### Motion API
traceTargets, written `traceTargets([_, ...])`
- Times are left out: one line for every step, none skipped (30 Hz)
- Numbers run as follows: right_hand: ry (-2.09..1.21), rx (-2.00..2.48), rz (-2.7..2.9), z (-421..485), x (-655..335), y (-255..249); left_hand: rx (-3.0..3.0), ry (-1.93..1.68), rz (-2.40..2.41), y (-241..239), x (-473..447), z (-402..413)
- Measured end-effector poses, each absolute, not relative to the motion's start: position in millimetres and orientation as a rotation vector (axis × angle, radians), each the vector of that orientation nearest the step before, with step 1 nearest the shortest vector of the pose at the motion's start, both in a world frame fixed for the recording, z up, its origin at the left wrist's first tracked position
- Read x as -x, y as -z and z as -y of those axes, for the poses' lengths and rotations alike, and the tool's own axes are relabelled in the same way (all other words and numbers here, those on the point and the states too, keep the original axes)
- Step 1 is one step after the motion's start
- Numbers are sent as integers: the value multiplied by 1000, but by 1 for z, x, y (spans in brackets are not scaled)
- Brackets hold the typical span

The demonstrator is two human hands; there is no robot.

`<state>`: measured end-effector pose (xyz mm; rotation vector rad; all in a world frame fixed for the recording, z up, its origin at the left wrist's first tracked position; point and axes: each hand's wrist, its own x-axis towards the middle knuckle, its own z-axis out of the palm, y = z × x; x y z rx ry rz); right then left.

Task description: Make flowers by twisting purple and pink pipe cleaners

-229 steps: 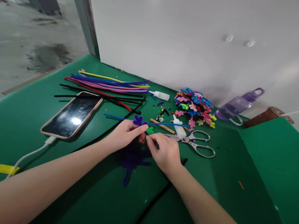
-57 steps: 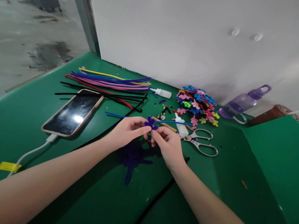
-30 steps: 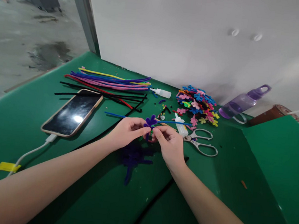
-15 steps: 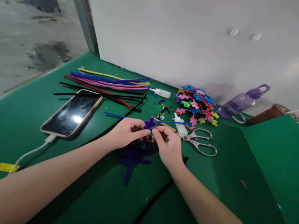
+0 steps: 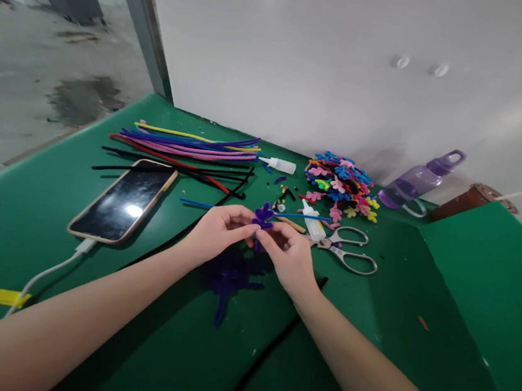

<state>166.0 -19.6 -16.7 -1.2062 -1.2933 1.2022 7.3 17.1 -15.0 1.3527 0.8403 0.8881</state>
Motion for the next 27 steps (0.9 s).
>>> traceTargets([-1189,1210,1291,19,-166,17,-1347,-891,-841,14,-8,-17])
traceTargets([-1178,1211,1280,19,-167,17,-1348,-897,-844,14,-8,-17])
traceTargets([-1174,1208,1265,19,-167,18,-1353,-905,-849,13,-8,-17])
traceTargets([-1180,1207,1249,19,-167,18,-1362,-913,-853,12,-8,-16])
traceTargets([-1189,1206,1235,18,-167,19,-1373,-917,-858,11,-8,-16])
traceTargets([-1193,1207,1220,18,-167,19,-1387,-916,-866,10,-8,-16])
traceTargets([-1192,1209,1206,18,-167,20,-1401,-912,-878,10,-8,-16])
traceTargets([-1187,1211,1194,18,-167,20,-1413,-910,-892,10,-8,-16])
traceTargets([-1179,1213,1188,18,-167,21,-1417,-912,-905,10,-8,-16])
traceTargets([-1171,1214,1189,18,-167,22,-1416,-915,-919,11,-7,-16])
traceTargets([-1167,1213,1195,18,-167,22,-1410,-922,-930,11,-7,-17])
traceTargets([-1169,1212,1207,18,-167,23,-1402,-928,-938,12,-7,-17])
traceTargets([-1171,1212,1219,18,-167,23,-1395,-930,-943,12,-7,-17])
traceTargets([-1172,1212,1227,18,-167,23,-1390,-929,-945,13,-7,-17])
traceTargets([-1174,1214,1234,18,-167,22,-1387,-925,-944,13,-7,-17])
traceTargets([-1179,1215,1241,18,-167,21,-1385,-922,-940,13,-7,-17])
traceTargets([-1183,1215,1248,19,-167,21,-1381,-920,-934,13,-7,-17])
traceTargets([-1186,1213,1255,19,-167,20,-1378,-918,-927,14,-7,-17])
traceTargets([-1187,1206,1258,19,-168,20,-1377,-914,-919,14,-7,-17])
traceTargets([-1190,1197,1256,19,-168,20,-1381,-908,-908,14,-7,-17])
traceTargets([-1194,1184,1249,19,-168,20,-1390,-899,-898,14,-7,-17])
traceTargets([-1197,1171,1239,18,-168,20,-1403,-887,-889,15,-7,-17])
traceTargets([-1201,1159,1228,18,-167,21,-1419,-876,-883,15,-7,-17])
traceTargets([-1206,1149,1217,18,-167,22,-1433,-870,-879,15,-7,-16])
traceTargets([-1209,1142,1206,18,-167,22,-1442,-870,-878,15,-7,-16])
traceTargets([-1211,1135,1194,18,-167,23,-1445,-876,-875,14,-7,-16])
traceTargets([-1212,1127,1179,19,-166,24,-1442,-886,-871,14,-7,-16])
